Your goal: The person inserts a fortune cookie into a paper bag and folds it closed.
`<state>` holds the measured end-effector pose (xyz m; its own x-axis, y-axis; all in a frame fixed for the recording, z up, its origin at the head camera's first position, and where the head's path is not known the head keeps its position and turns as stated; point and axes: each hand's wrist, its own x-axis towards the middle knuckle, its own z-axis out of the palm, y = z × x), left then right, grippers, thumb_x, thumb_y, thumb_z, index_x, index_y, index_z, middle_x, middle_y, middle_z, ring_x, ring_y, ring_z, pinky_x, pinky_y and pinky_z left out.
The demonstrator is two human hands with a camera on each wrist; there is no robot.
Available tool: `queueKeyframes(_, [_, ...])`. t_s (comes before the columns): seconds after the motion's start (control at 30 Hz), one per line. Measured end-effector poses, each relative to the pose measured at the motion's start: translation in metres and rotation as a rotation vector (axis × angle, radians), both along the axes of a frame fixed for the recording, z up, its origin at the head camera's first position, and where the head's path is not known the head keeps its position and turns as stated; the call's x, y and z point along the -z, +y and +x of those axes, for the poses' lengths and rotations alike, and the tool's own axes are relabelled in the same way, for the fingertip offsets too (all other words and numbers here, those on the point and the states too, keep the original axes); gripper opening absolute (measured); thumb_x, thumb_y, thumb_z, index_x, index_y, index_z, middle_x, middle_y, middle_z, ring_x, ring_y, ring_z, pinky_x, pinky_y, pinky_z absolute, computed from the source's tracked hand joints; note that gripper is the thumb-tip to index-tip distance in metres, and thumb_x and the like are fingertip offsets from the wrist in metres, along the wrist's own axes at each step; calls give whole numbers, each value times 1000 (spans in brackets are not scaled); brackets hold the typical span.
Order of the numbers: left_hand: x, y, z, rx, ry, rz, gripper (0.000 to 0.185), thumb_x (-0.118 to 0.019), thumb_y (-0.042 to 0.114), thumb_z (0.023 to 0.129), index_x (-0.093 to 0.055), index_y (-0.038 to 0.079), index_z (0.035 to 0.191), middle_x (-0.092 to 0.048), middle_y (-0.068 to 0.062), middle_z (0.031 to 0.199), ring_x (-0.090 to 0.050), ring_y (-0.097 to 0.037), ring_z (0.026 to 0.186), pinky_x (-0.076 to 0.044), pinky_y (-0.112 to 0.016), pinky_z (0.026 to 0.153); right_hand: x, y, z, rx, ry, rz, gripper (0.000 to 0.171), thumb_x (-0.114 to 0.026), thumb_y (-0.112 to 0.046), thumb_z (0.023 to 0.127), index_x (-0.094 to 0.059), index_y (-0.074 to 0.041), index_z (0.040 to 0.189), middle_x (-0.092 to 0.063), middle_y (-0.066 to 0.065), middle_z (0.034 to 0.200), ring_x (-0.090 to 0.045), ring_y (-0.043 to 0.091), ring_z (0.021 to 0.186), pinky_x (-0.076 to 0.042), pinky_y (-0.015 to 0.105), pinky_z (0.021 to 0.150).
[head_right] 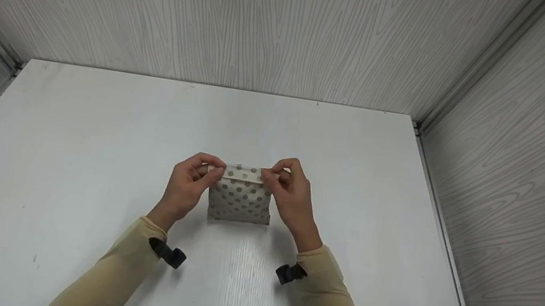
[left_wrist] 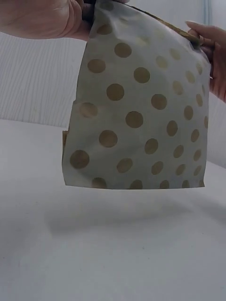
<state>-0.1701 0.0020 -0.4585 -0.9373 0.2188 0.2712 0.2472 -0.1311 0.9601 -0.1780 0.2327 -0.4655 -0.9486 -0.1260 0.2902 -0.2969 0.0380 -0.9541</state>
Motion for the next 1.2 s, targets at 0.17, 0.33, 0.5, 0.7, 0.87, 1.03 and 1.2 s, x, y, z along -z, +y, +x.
queueKeyframes(0.17, [0,1,0,-4,19,-13,13,-58,1,98,-62,-5,109,-55,-26,70,-41,-13,56,-35,-21,51,-15,-7,6,10,-46,152,19,-61,-4,97,-64,6,112,-70,12,98,-64,20,82,-52,27,69])
queueKeyframes(0.33, [0,2,-1,56,6,29,14,-55,-5,97,-55,-8,111,-70,-20,104,-67,-26,89,-50,-26,72,-8,-3,2,9,-77,271,16,-64,-13,97,-72,0,101,-70,7,88,-62,20,74,-51,26,65])
queueKeyframes(0.5, [-1,2,-1,110,10,58,16,-55,-8,96,-48,-9,111,-66,-21,117,-64,-29,107,-51,-29,82,1,1,-2,9,-116,260,14,-64,-7,96,-71,4,101,-70,11,86,-62,19,73,-51,25,64])
queueKeyframes(0.7, [-2,1,1,123,8,-4,20,-58,0,97,-61,-9,115,-68,-17,114,-65,-27,96,-53,-29,80,0,3,0,4,-98,184,13,-66,-8,94,-71,3,99,-70,13,85,-61,20,71,-50,26,61])
queueKeyframes(0.87, [-4,2,3,23,28,-119,16,-61,5,97,-71,-5,106,-72,-14,90,-62,-27,74,-49,-23,65,-3,3,2,-17,-99,183,15,-67,-9,94,-70,3,103,-70,13,87,-61,20,70,-52,27,62])
queueKeyframes(1.03, [-4,4,4,-22,16,-105,13,-62,1,95,-70,-8,101,-71,-17,82,-61,-30,69,-46,-21,60,-11,-1,7,-43,-85,258,16,-66,-5,94,-72,2,107,-70,11,90,-60,24,71,-52,27,62])
queueKeyframes(1.2, [-4,3,2,-1,-10,-66,11,-63,-3,93,-69,-9,100,-71,-19,83,-61,-25,67,-49,-23,61,-31,-7,15,-59,-29,291,11,-65,0,93,-73,5,98,-68,15,82,-59,24,68,-51,27,61])
